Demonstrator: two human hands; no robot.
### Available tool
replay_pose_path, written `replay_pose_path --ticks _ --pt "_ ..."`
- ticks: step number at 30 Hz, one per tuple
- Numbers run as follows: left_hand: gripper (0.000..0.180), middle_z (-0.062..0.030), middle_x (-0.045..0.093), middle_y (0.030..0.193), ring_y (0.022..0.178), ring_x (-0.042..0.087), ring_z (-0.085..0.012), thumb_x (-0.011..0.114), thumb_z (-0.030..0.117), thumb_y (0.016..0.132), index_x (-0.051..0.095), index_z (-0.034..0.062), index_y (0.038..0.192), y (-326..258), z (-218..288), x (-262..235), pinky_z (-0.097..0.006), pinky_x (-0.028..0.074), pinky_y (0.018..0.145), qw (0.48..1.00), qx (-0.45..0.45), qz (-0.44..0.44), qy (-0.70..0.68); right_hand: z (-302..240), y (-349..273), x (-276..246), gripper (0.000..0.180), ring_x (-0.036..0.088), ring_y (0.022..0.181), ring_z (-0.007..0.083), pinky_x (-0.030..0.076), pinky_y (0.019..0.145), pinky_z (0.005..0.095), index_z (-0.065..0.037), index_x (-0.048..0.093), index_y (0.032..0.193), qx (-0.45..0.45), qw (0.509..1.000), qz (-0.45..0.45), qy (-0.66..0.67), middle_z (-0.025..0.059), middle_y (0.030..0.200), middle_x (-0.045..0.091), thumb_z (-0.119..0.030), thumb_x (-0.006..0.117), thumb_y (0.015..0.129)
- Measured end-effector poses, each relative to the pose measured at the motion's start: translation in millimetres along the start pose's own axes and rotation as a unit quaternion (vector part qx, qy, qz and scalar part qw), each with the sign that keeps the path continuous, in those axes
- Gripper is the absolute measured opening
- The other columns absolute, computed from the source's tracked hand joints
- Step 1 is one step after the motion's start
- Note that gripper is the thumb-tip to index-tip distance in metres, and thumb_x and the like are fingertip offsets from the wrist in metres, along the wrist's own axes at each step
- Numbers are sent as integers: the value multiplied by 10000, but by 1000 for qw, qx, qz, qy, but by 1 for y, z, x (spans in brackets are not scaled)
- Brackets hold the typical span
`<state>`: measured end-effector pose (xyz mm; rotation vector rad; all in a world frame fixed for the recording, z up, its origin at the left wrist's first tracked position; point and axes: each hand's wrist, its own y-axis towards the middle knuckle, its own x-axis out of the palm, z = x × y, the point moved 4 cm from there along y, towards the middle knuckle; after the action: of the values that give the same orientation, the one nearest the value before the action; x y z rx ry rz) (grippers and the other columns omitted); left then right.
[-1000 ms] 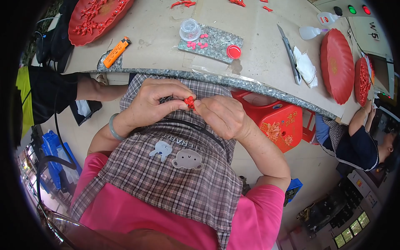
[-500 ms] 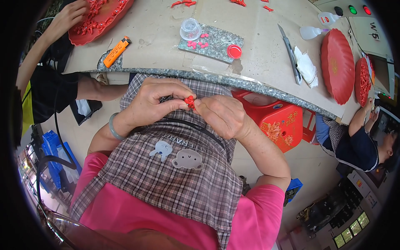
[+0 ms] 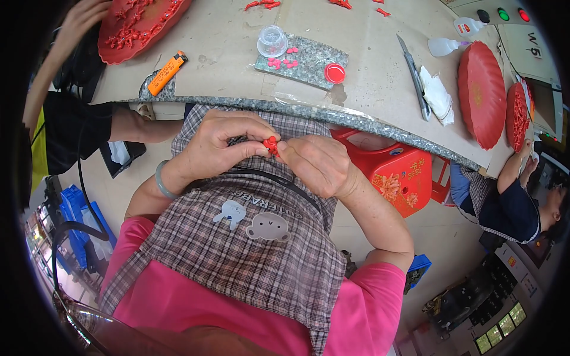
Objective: The person glues small red plastic parts together using a bottle of glue.
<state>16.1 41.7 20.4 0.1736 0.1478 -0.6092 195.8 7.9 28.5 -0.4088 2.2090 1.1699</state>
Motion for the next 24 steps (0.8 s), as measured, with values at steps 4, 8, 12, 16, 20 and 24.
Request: replay_pose_path --ticks 4,8,12,16,20,24 --pt "167 -117 722 891 770 699 -211 742 41 787 699 -17 938 1 0 0 -287 550 677 1000 -3 -4 4 1 0 0 277 669 640 212 520 501 291 -7 660 957 2 1000 2 3 87 797 663 9 776 706" --pt "172 -120 723 897 781 703 -214 744 41 785 701 -15 942 0 1 -1 -290 555 687 1000 -1 -2 6 0 0 0 295 671 654 215 524 509 294 -8 667 966 4 1000 3 0 88 810 663 7 782 695" --pt "179 -124 724 909 806 707 -225 747 31 779 703 -11 947 0 2 0 -301 560 706 1000 22 6 -6 -1 5 -4 246 664 644 203 546 537 272 61 677 894 -30 999 9 -18 108 764 648 -48 771 694" --pt "189 -134 721 930 847 706 -245 746 7 772 702 -16 954 -2 2 2 -314 565 736 999 46 14 4 -2 4 -5 258 668 657 208 548 540 275 57 677 914 -24 1000 8 -8 110 787 653 -44 781 701" --pt "195 -142 716 955 870 703 -249 739 -16 768 705 -17 960 -3 7 1 -316 565 752 998 60 27 0 -4 3 -3 271 669 662 216 534 528 281 36 675 943 20 999 34 9 113 804 658 -22 797 709" --pt "211 -139 697 1001 903 695 -255 729 -37 764 692 -4 970 -2 11 -1 -320 568 757 991 104 75 43 -6 8 1 276 670 666 225 528 529 292 21 672 948 78 994 68 37 119 818 665 0 806 707"
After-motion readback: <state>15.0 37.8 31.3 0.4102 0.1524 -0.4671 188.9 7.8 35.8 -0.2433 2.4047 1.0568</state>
